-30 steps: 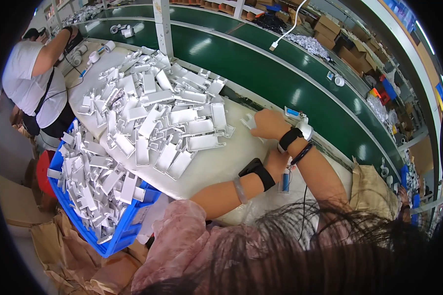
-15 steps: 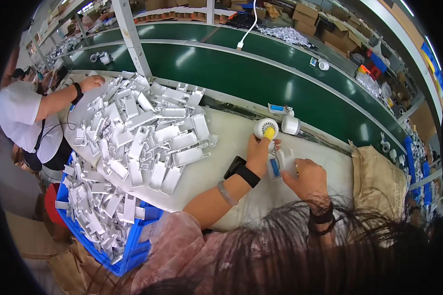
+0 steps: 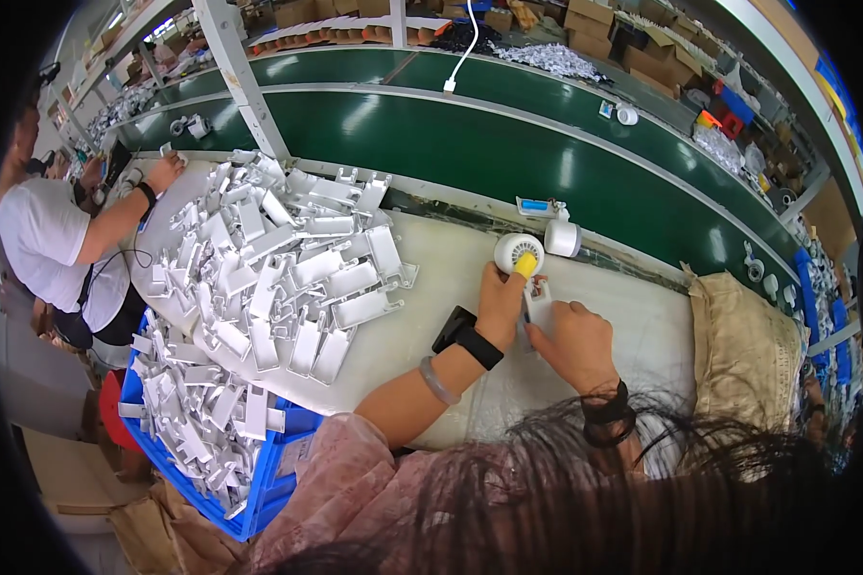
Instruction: The person assembles small fans by picking up a motor and a battery compartment, connecting the wires, and fitting the motor into the housing. They then press a fan blade onto the motor shaft and place the completed unit onto the conveyor belt.
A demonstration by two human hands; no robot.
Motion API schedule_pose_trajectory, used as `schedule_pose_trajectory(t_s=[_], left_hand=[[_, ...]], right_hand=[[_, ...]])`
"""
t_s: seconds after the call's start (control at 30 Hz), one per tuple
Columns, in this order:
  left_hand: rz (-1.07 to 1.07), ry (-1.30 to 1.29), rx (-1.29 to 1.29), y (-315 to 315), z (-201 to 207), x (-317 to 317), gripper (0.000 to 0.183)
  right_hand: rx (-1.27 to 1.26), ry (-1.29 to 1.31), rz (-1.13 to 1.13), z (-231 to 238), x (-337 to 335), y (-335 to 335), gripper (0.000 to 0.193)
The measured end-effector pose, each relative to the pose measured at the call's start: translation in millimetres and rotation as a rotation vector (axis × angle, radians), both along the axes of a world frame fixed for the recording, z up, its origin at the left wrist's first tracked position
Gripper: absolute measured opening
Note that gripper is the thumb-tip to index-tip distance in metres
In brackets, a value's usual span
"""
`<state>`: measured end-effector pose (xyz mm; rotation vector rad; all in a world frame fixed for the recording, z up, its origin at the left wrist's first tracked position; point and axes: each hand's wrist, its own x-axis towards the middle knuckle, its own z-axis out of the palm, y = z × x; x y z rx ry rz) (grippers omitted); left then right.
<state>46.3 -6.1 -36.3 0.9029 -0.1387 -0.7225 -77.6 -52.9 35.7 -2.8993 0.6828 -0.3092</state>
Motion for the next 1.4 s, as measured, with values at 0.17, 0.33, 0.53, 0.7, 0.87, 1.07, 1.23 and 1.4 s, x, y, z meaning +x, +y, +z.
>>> schedule_pose_trajectory(t_s=[0.17, 0.33, 0.53, 0.7, 0.87, 1.07, 1.23, 1.4], left_hand=[[-0.01, -0.034, -0.018, 0, -10, -3, 0.033], [-0.038, -0.013, -0.021, 0, -10, -4, 0.035], [-0.071, 0.021, -0.011, 2, 5, -7, 0.036], [-0.135, -0.253, -0.018, 1, -5, -3, 0.044], [-0.22, -0.133, -0.085, 9, 18, -3, 0.047], [-0.225, -0.068, -0.192, 15, 22, 2, 0.046], [-0.23, -0.114, -0.194, 14, 27, -1, 0.048], [-0.253, -0.079, -0.218, 14, 29, 1, 0.044]], right_hand=[[0.001, -0.009, 0.017, -9, 1, 1, 0.038], [0.012, -0.012, 0.008, -11, 1, 4, 0.039], [-0.011, -0.095, 0.046, -19, 0, 0, 0.035], [0.038, -0.124, 0.036, -17, -2, -10, 0.032], [0.492, -0.155, 0.107, -23, -9, -28, 0.033], [1.615, -0.223, 0.004, -28, -15, -22, 0.049], [1.609, -0.32, 0.042, -46, -19, -20, 0.047], [1.582, -0.365, 0.022, -37, -19, -12, 0.043]])
